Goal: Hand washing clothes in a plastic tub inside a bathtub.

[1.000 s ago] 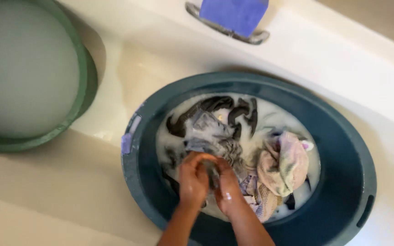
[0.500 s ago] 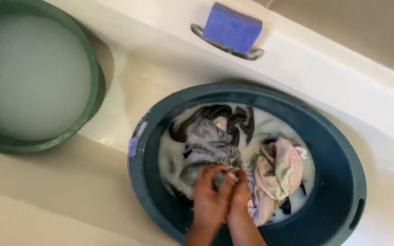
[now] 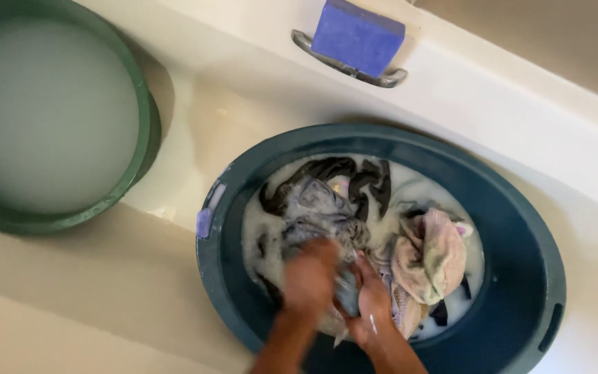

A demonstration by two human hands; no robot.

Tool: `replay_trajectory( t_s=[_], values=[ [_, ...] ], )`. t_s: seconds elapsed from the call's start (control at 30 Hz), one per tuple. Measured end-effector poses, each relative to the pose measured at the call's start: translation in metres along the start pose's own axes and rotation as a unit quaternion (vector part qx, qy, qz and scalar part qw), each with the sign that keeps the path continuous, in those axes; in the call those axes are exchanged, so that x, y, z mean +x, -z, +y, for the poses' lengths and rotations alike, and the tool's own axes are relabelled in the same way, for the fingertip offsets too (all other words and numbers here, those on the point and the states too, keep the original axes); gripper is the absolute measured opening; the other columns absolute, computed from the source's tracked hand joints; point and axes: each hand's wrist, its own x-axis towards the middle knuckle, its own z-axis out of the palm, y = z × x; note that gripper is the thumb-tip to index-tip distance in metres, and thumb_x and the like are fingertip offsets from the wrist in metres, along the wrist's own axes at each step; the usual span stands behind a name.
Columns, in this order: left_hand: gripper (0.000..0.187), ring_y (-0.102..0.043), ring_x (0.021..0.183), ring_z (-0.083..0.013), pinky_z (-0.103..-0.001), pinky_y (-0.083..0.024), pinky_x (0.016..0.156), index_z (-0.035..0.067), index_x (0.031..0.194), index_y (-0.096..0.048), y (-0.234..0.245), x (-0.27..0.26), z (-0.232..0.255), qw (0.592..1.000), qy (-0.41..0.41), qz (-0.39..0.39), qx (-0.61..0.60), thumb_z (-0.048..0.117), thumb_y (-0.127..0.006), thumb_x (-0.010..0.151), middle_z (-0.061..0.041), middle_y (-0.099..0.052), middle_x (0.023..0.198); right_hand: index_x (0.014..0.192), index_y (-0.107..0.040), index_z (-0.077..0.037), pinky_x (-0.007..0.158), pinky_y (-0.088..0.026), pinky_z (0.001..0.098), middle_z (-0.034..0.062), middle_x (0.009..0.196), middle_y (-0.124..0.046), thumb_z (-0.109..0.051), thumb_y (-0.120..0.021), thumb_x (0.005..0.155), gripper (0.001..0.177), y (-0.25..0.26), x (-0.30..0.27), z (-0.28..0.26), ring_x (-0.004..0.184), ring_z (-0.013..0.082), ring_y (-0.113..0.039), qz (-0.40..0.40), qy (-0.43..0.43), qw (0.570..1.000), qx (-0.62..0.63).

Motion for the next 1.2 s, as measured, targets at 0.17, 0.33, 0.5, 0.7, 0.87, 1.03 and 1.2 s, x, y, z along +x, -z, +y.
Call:
replay_trajectory(
  t_s=[0.17, 0.33, 0.5, 0.7, 0.87, 1.03, 1.2],
  values=[
    [0.028, -0.069, 0.095, -0.0375, -0.049, -0.053, 0.085, 0.007, 0.118, -0.063, 0.032, 0.026, -0.066, 0.905, 0.42, -0.057, 0.041, 0.032, -0.051, 0.112, -0.02, -0.073, 0.108, 0.12, -0.047, -0.007, 0.078, -0.052, 0.0413, 0.0064, 0.097, -0.057, -0.035, -0.06, 0.104, 0.034, 0.002, -0.012, 0.002, 0.089, 0.0265, -0.06, 0.089, 0.118, 0.989, -0.003],
    [0.038, -0.061, 0.109, -0.0418, -0.051, -0.049, 0.09, 0.007, 0.121, -0.06, -0.01, -0.017, -0.071, 0.946, 0.264, 0.128, 0.138, 0.015, -0.06, 0.084, -0.023, -0.065, 0.122, 0.144, -0.052, -0.019, 0.09, -0.051, 0.0356, 0.0036, 0.12, -0.058, -0.01, -0.059, 0.092, 0.053, 0.011, 0.01, 0.022, 0.103, 0.0216, -0.061, 0.119, 0.117, 0.979, -0.116],
    [0.046, -0.06, 0.117, -0.0407, -0.055, -0.043, 0.09, 0.016, 0.124, -0.062, -0.049, -0.035, -0.076, 0.955, 0.099, -0.155, 0.232, 0.006, -0.064, 0.078, -0.017, -0.062, 0.124, 0.158, -0.045, -0.022, 0.093, -0.048, 0.037, 0.0176, 0.137, -0.054, -0.002, -0.065, 0.091, 0.073, 0.01, 0.013, 0.039, 0.106, 0.0257, -0.058, 0.137, 0.179, 0.937, -0.266],
    [0.03, -0.067, 0.091, -0.034, -0.045, -0.051, 0.076, 0.006, 0.109, -0.069, -0.025, -0.016, -0.082, 0.955, 0.182, 0.027, 0.233, 0.006, -0.059, 0.081, -0.016, -0.07, 0.108, 0.151, -0.042, -0.024, 0.1, -0.046, 0.0383, 0.004, 0.151, -0.047, -0.021, -0.065, 0.094, 0.062, -0.039, -0.019, 0.011, 0.128, 0.0234, -0.053, 0.14, 0.055, 0.978, -0.143],
    [0.032, -0.064, 0.087, -0.0168, -0.028, -0.051, 0.086, -0.004, 0.091, -0.063, 0.03, -0.02, 0.06, 0.653, 0.233, 0.108, -0.712, 0.011, -0.035, 0.095, -0.008, -0.065, 0.088, 0.145, -0.049, -0.014, 0.092, -0.044, 0.0452, 0.013, 0.133, -0.061, -0.04, -0.06, 0.097, 0.055, -0.025, -0.004, 0.013, 0.115, 0.0311, -0.054, 0.071, -0.009, 0.997, 0.028],
    [0.015, -0.065, 0.068, -0.0259, -0.037, -0.051, 0.066, 0.001, 0.094, -0.07, 0.048, -0.018, 0.079, 0.916, 0.159, 0.032, -0.367, 0.0, -0.058, 0.085, -0.016, -0.066, 0.08, 0.132, -0.061, -0.009, 0.09, -0.054, 0.0462, 0.015, 0.121, -0.07, -0.039, -0.049, 0.097, 0.047, 0.0, 0.016, 0.021, 0.108, 0.0325, -0.065, 0.073, -0.009, 0.997, 0.014],
    [0.013, -0.074, 0.072, -0.0365, -0.042, -0.058, 0.064, 0.005, 0.089, -0.071, 0.022, -0.008, 0.038, 0.939, 0.301, 0.052, -0.158, 0.015, -0.063, 0.092, -0.02, -0.073, 0.082, 0.124, -0.065, -0.01, 0.089, -0.057, 0.0477, 0.0099, 0.112, -0.072, -0.044, -0.049, 0.098, 0.046, 0.001, 0.036, 0.009, 0.103, 0.0298, -0.068, 0.142, -0.019, 0.986, -0.086]
  ],
)
